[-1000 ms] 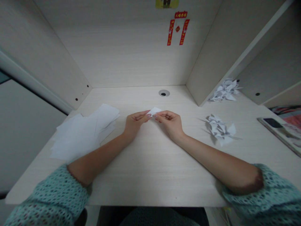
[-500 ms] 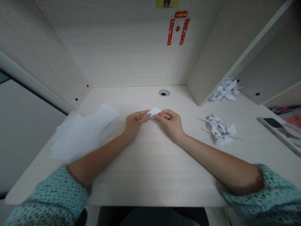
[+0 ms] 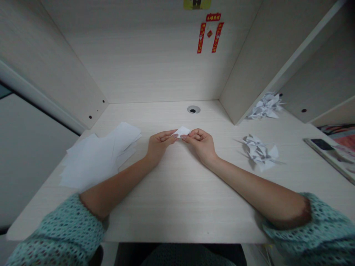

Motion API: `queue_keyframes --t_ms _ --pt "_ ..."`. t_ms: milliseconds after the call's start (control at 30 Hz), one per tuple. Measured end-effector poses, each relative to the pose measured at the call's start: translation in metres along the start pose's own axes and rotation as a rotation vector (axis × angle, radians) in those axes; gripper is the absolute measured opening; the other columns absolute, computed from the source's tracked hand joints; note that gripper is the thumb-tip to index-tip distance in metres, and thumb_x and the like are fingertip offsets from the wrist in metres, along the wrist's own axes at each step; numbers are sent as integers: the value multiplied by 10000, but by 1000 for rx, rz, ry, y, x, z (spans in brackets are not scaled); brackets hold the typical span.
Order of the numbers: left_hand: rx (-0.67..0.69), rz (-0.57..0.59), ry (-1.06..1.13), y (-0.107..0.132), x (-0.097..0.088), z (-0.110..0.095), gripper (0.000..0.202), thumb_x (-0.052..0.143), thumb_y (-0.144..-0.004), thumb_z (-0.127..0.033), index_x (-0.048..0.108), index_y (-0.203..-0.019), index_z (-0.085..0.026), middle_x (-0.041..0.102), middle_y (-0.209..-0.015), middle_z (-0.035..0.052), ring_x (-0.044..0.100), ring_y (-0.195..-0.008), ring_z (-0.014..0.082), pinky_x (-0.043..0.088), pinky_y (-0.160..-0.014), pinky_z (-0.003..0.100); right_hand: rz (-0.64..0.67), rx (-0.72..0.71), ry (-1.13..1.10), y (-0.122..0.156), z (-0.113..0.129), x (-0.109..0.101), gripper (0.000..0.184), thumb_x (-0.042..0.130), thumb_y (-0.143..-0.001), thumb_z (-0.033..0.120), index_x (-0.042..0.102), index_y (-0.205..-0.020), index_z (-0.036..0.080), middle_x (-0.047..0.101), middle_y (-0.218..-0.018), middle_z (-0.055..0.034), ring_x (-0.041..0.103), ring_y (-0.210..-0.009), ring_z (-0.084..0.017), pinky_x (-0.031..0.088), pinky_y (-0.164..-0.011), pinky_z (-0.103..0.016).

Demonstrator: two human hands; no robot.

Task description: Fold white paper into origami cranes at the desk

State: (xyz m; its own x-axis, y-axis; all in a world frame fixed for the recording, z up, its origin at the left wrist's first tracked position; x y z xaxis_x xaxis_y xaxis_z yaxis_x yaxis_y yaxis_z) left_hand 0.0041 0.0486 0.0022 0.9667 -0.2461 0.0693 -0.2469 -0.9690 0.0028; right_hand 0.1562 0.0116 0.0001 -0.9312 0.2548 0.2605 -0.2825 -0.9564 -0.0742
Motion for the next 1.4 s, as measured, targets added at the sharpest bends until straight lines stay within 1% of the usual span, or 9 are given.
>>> queue_keyframes --t_ms 167,367,567,733,900,1067,1233,1333,1400 --pt "-1 15 -1 0 1 0 446 775 -639 -402 723 -1024 -183 745 -925 73 675 -809 170 510 -817 320 12 -15 5 -2 -1 0 377 827 -539 394 510 -619 206 646 -580 15 606 -552 -132 475 -582 -277" --pt "-1 51 1 -2 1 2 445 769 -650 -402 717 -1035 -185 745 -934 70 675 -820 165 501 -811 300 15 -88 -5 -4 -1 0 472 813 -574 359 361 -586 224 557 -527 52 576 -536 -127 431 -548 -259" --pt "9 76 -1 -1 1 -1 493 790 -619 -399 702 -1041 -161 746 -917 85 684 -838 192 506 -821 315 22 -155 76 -2 3 0 430 781 -626 316 361 -605 226 573 -562 42 561 -548 -124 423 -559 -261" --pt "32 79 -45 -1 2 0 432 794 -613 -387 711 -970 -157 742 -946 90 688 -836 191 506 -836 321 31 -152 74 -2 0 -1 425 774 -630 314 358 -612 230 597 -582 33 574 -565 -132 436 -578 -271" --pt "-2 63 -57 -2 3 2 479 789 -616 -400 706 -1024 -163 743 -945 90 687 -848 203 511 -822 326 31 -151 107 -4 -2 -3 440 770 -628 356 347 -613 234 598 -594 28 583 -583 -139 440 -571 -274" --pt "-31 98 -81 -2 3 1 497 792 -620 -373 694 -1066 -176 750 -895 68 680 -797 174 501 -788 293 10 -171 91 -7 -2 -5 404 757 -654 335 369 -618 230 588 -589 36 563 -572 -126 440 -586 -271" --pt "-10 95 -122 -3 2 1 459 788 -617 -390 705 -1009 -166 749 -866 67 670 -767 167 496 -748 278 8 -191 125 -8 -3 -6 283 746 -675 346 504 -761 227 588 -637 46 573 -605 -118 438 -602 -257" --pt "-14 68 -80 -3 0 2 467 795 -607 -393 707 -1008 -172 747 -855 62 666 -747 158 493 -745 275 44 -196 160 -6 -3 -4 374 763 -654 372 508 -894 240 622 -675 50 581 -612 -117 444 -612 -251" --pt "-20 63 -51 -3 0 3 479 800 -600 -389 704 -1017 -173 746 -833 58 667 -742 158 495 -757 282 66 -172 151 -5 -4 -3 459 790 -617 379 482 -931 246 645 -688 49 595 -609 -121 449 -606 -249"
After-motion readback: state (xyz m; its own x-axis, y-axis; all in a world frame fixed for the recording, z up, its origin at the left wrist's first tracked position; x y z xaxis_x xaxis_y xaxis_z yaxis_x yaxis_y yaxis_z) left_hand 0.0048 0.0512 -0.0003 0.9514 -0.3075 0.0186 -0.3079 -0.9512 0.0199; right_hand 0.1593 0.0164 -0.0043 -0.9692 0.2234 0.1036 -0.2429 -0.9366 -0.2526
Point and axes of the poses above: each hand's wrist, its own y-axis away from the middle knuckle, its own x-axis out of the palm, z = x × y, the point moved 3 cm from there along -y, towards the middle knuckle
